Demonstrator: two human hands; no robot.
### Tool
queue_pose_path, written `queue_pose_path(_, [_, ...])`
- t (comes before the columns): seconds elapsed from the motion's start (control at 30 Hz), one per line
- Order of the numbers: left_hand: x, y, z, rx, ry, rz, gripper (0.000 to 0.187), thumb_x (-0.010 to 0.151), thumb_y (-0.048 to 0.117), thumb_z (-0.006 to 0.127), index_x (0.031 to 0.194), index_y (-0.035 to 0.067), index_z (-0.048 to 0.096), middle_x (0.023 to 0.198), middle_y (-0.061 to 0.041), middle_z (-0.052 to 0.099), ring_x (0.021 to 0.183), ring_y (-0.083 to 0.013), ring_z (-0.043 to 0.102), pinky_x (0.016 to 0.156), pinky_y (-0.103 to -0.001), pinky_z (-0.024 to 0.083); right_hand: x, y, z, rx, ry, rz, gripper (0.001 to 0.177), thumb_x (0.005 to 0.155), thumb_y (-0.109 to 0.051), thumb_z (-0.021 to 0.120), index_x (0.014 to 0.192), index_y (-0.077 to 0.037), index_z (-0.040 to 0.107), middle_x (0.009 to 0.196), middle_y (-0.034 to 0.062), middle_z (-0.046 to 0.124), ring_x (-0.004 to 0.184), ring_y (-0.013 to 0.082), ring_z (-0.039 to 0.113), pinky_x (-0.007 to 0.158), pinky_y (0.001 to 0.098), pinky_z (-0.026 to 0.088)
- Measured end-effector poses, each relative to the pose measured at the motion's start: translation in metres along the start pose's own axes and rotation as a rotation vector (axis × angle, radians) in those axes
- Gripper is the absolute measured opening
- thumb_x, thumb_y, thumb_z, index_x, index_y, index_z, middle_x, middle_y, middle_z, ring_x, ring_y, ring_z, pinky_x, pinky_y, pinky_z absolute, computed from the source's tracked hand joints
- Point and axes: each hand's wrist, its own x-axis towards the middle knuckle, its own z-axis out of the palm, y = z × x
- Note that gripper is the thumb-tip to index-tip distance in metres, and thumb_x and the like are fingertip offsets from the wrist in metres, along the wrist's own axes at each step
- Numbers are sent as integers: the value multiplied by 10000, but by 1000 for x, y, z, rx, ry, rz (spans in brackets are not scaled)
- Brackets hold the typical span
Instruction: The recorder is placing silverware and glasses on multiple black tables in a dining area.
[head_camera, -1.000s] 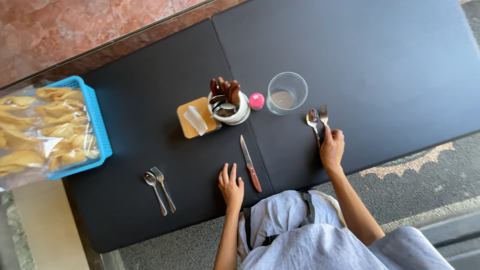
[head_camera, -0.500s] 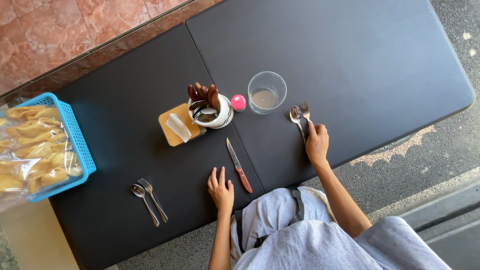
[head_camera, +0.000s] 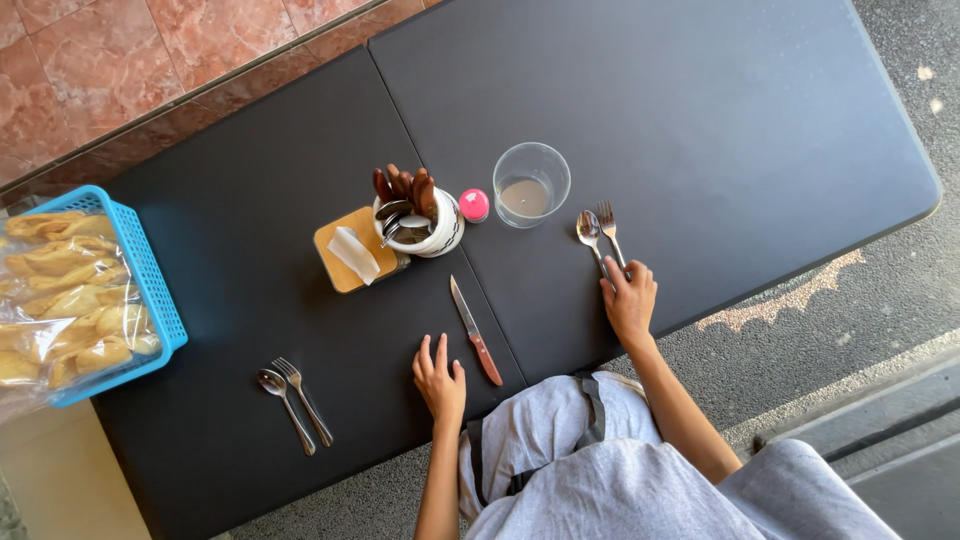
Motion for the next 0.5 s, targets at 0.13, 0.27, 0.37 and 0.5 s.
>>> queue_pose_path(0.13, [1, 0, 2, 18, 3, -11, 614, 846, 116, 699, 1437, 218, 565, 1548, -78, 448, 1356, -346, 455, 1026, -501, 437, -5, 3, -1, -57, -39, -32, 473, 887, -185, 761, 1351, -216, 674, 1169, 114, 540, 1052, 302, 530, 846, 433, 435])
queue_pose_path(0.27, [2, -1, 1, 5, 19, 1, 608, 848, 116, 696, 1434, 216, 572, 1546, -81, 451, 1351, -346, 457, 1036, -501, 438, -6, 7, -2, -52, -71, -25, 469, 905, -180, 754, 1366, -219, 677, 1190, 112, 537, 1075, 299, 526, 867, 432, 437])
queue_pose_path(0.37, [1, 2, -4, 4, 22, -9, 600, 850, 119, 697, 1430, 216, 574, 1545, -84, 450, 1349, -342, 460, 1031, -502, 437, -3, -1, -5, -6, -36, -19, 457, 909, -167, 754, 1358, -205, 680, 1207, 131, 533, 1079, 314, 520, 888, 439, 437])
queue_pose_path(0.5, [3, 4, -7, -10, 13, -29, 595, 848, 123, 698, 1423, 216, 576, 1540, -86, 452, 1343, -341, 463, 1021, -498, 440, 42, -54, -19, 183, 114, -17, 450, 910, -93, 753, 1348, -152, 667, 1259, 168, 523, 1101, 347, 497, 947, 452, 436])
